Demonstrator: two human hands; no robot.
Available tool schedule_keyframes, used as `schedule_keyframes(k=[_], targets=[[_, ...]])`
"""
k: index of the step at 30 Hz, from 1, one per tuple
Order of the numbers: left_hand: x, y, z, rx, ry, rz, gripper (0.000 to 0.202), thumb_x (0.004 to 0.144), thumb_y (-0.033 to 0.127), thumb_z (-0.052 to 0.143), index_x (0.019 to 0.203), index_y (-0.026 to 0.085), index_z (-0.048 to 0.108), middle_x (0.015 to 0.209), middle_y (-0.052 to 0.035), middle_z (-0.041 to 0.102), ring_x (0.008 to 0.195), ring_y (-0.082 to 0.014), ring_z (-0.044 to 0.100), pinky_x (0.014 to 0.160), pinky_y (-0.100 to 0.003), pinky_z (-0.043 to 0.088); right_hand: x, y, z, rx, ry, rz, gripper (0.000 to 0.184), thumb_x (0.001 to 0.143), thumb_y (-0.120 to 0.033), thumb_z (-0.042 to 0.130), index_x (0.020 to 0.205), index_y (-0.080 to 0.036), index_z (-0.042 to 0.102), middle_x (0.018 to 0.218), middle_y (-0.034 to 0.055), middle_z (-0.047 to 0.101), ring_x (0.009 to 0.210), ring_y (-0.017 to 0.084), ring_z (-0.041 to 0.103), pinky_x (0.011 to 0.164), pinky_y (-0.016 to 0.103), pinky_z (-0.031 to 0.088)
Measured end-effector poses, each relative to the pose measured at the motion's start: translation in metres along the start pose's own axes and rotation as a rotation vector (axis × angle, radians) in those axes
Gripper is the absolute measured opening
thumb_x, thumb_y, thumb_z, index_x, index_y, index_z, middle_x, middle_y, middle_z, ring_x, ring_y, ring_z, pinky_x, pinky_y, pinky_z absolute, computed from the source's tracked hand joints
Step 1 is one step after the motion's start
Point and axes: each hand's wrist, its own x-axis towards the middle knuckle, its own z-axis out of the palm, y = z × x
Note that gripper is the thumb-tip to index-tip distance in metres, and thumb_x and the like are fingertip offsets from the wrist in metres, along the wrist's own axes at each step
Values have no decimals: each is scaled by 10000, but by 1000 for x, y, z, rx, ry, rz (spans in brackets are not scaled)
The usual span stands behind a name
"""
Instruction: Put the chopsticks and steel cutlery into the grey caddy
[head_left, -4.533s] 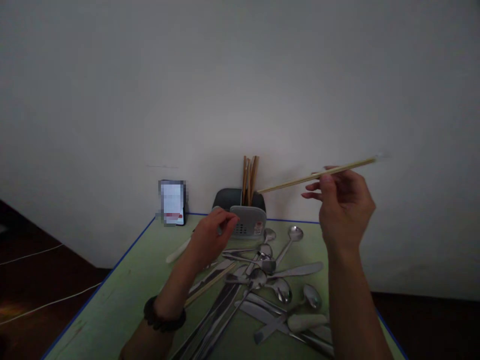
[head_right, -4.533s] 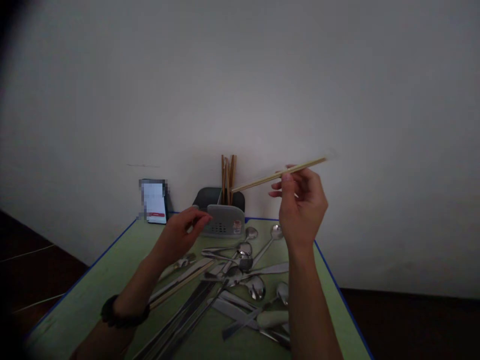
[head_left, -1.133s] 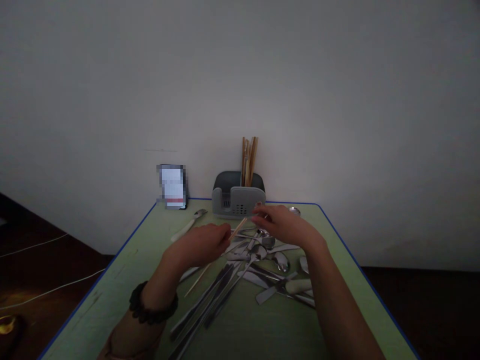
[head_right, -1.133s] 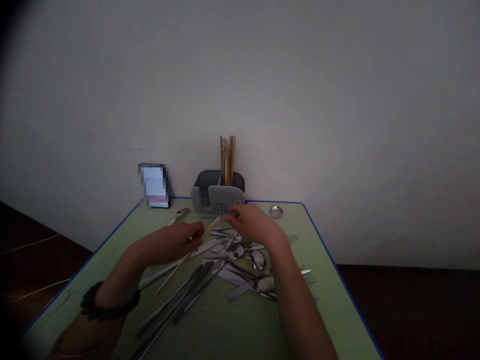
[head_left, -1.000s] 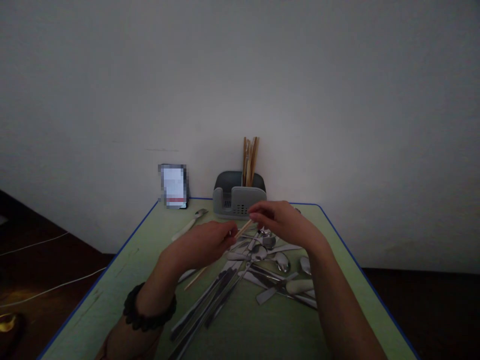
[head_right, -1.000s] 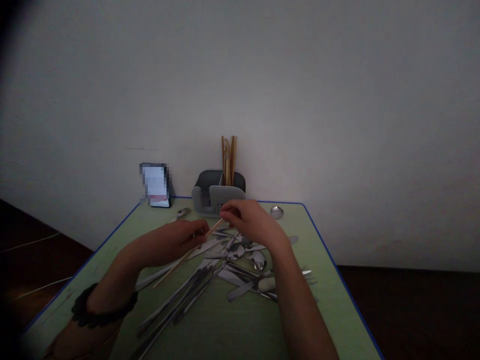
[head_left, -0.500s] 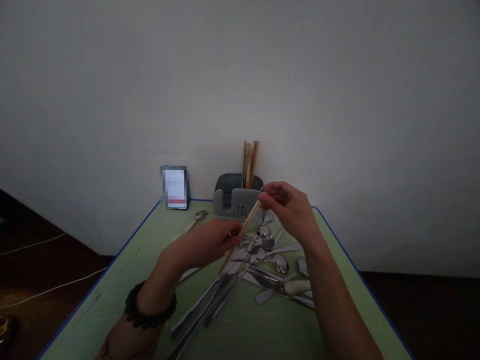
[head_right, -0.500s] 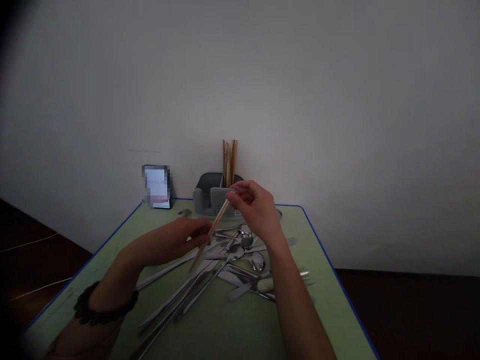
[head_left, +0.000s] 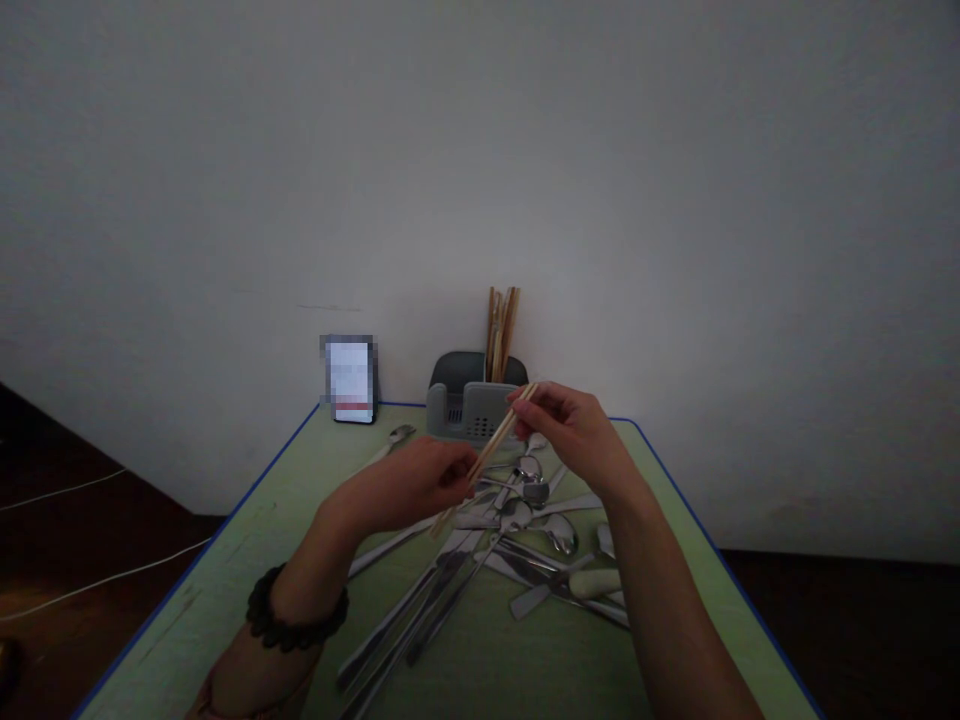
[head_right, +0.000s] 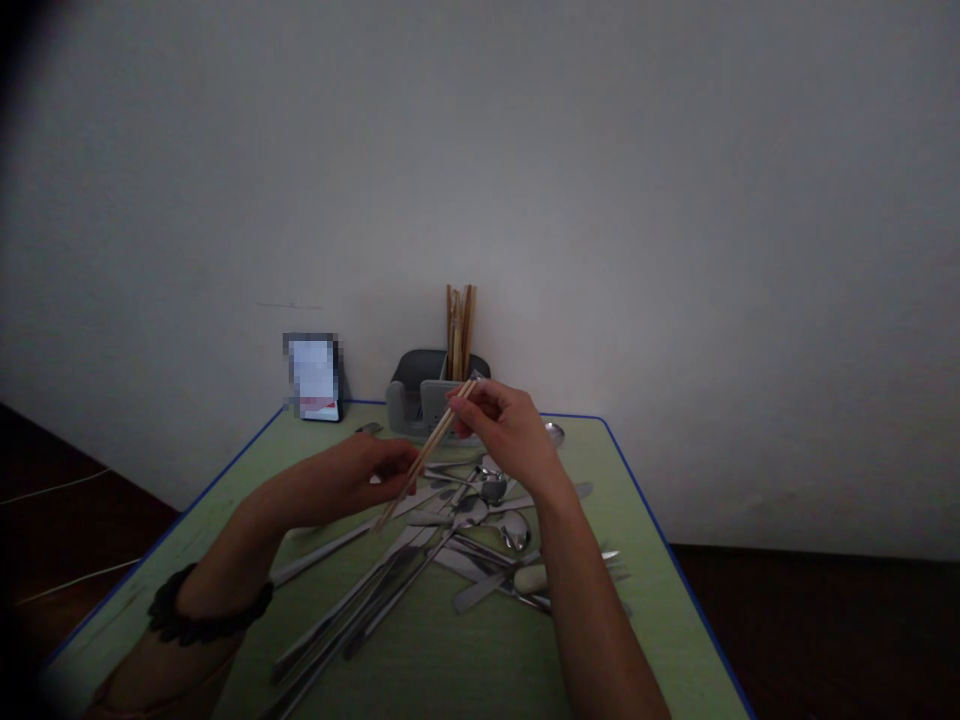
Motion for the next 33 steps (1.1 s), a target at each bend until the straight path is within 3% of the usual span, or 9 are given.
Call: schedule_keyframes(k=[3,8,12,19,24,30,33], targets=[[0,1,-1,-68,8,-7,228,874,307,461,912,160,631,717,0,640,619,-110,540,566,-196,371,1,1,0,15,109,-20,252,773,-395,639,852,-156,648,659,-7,606,571,100,558,580,250,494],[-2,-1,-3,-99,-121,-8,168,848,259,484,813,156,612,696,7,640,624,-108,563,558,-182,375,3,4,-2,54,254,-68,302,798,-445,599,919,-170,626,778,19,649,590,102,562,610,276,520],[-2,-5,-3,-123,-146,-4,193,860,243,445,775,155,594,690,0,651,635,-113,592,599,-188,408,2,5,-4,89,187,-16,295,814,-436,574,959,-180,592,845,35,675,607,102,583,629,286,536],[1,-6,0,-112,-94,4,201,867,250,456,764,154,599,673,4,651,620,-108,591,586,-182,404,1,6,-6,-2,-49,51,266,787,-423,618,823,-159,610,650,4,630,576,112,598,582,259,514],[6,-9,3,-118,-13,-18,302,899,319,424,757,146,626,705,-23,682,657,-121,621,626,-197,440,3,6,-6,9,80,-3,299,796,-460,601,818,-162,588,641,-6,616,557,110,592,547,249,508],[1,-13,-1,-198,-84,4,223,889,240,415,924,155,619,855,-34,709,742,-123,652,664,-205,476,3,5,-7,31,226,-30,311,803,-473,586,874,-169,583,614,-24,596,536,106,583,554,254,517],[0,-13,-3,-157,-77,8,225,883,231,419,897,152,630,825,-36,711,740,-129,652,676,-217,473,3,5,-6,47,231,-27,320,798,-486,587,876,-176,574,616,-29,586,534,107,581,547,257,518]])
